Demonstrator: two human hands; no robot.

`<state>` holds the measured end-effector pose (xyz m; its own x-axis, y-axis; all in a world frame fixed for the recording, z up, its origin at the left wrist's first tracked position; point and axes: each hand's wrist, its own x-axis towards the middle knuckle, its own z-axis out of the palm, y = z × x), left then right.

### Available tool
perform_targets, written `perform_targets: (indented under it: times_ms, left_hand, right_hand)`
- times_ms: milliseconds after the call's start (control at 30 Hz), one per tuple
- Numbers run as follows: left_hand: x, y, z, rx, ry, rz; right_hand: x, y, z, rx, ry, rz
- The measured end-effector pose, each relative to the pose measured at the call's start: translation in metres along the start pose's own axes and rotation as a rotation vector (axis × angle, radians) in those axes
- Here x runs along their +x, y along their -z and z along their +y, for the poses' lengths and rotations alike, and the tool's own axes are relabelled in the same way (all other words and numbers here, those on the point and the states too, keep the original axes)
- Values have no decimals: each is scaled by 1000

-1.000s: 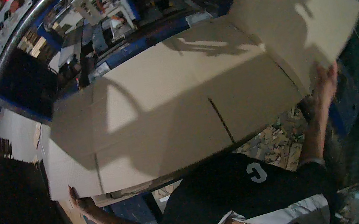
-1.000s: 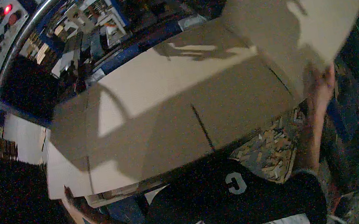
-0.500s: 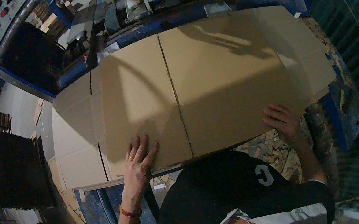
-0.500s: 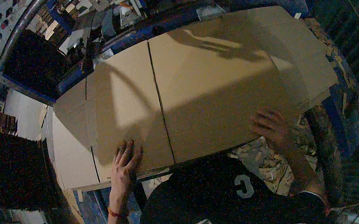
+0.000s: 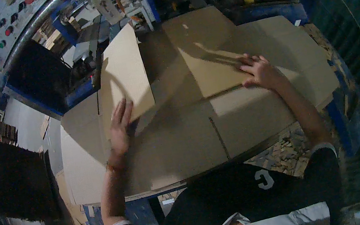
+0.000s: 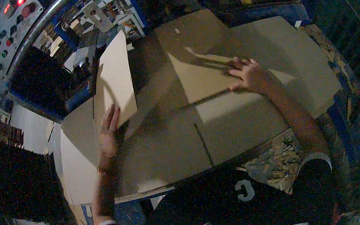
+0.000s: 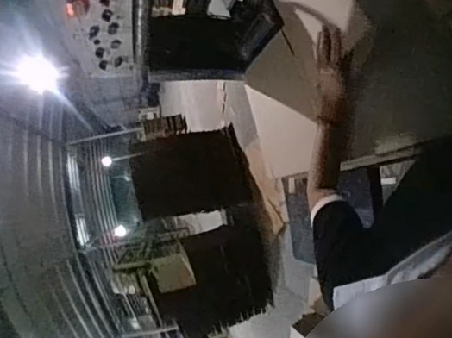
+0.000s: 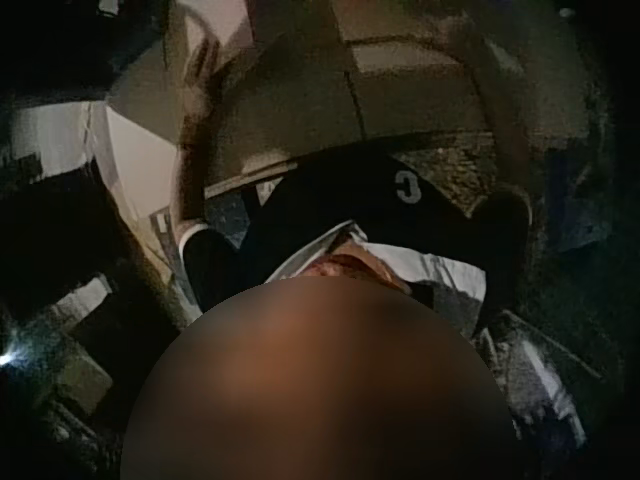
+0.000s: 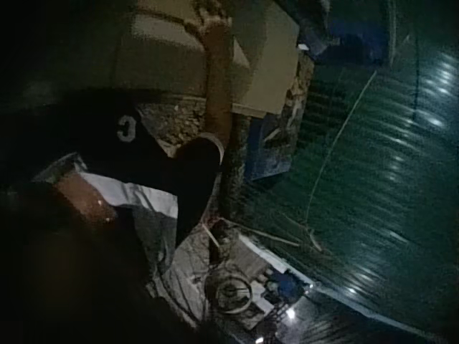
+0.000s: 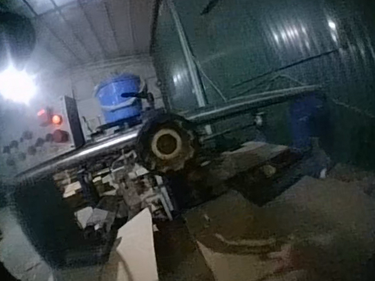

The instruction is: The person repeatedly folds large cardboard sheets along pre-scored lines using both hands. The folded pieces are placed into a blue bin to the left. The process is continuous and repetitive throughout the clip.

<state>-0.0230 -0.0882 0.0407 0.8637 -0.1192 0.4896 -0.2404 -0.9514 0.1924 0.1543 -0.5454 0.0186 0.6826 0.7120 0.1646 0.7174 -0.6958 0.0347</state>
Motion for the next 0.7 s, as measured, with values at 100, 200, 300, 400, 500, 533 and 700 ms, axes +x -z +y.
perform_targets:
  times_ms: [100,200,300,400,500,533,700]
  left_hand:
    - [44,-27,-27,64,-67,88]
    - [87,-40,-50,105,-115,184]
    - [87,-28,-61,279,136,164]
    - [29,12,-67,323,3,325]
    - [-68,50,-66,264,526,471]
    - [-95,53,-64,290,665,489]
    - [-190,44,-53,403,1148,412]
  right_hand:
    - [51,-19,14,-10,-183,98]
    - [84,-24,8,415,-572,-83]
    - [73,-10,-8,617,-611,73]
    - [6,12,-17,178,-556,210]
    - [-90,20,-9,207,-997,396]
    - [-119,19,-3,42,-1081,558]
    - [-195,-5,8,9,-1305,357]
